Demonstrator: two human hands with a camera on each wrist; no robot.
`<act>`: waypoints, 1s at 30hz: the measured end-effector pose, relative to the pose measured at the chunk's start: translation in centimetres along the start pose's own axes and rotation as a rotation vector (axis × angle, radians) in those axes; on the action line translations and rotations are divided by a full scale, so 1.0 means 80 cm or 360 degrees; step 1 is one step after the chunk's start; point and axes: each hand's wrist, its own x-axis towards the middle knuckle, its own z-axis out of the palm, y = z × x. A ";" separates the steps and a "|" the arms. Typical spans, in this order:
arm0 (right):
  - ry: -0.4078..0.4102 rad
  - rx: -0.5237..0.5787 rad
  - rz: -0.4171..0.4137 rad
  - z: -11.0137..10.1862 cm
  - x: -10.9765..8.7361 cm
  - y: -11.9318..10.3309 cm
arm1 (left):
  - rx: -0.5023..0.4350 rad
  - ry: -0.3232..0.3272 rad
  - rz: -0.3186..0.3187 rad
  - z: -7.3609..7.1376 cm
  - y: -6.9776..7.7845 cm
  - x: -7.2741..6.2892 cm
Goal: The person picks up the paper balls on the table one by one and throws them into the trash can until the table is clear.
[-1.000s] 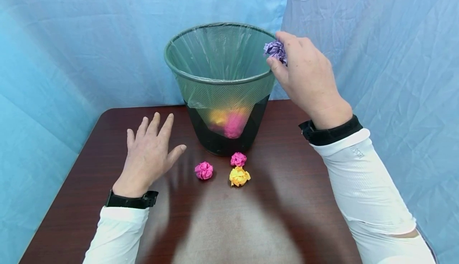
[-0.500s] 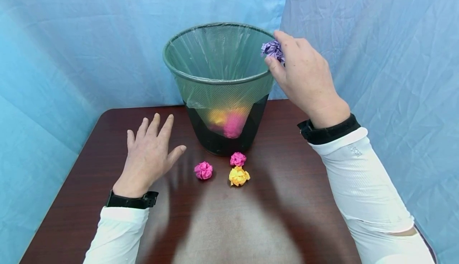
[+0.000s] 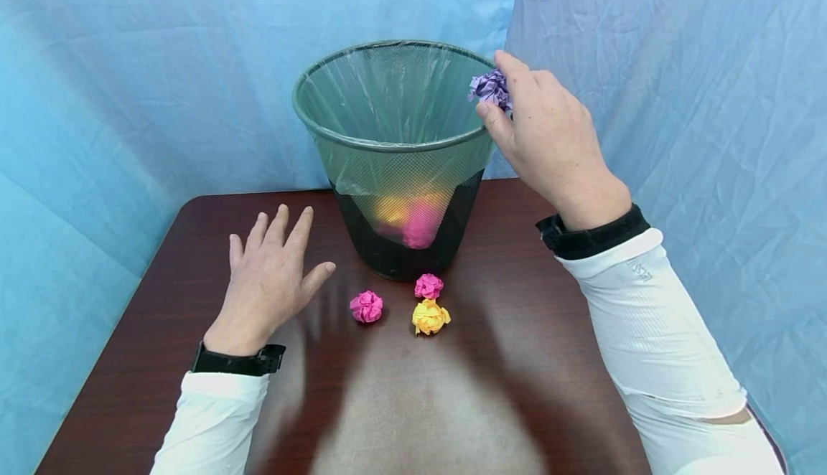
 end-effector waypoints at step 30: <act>-0.0065 0.0027 0.0016 0.000 -0.003 0.001 | 0.0000 -0.0033 -0.0016 0.004 -0.001 -0.002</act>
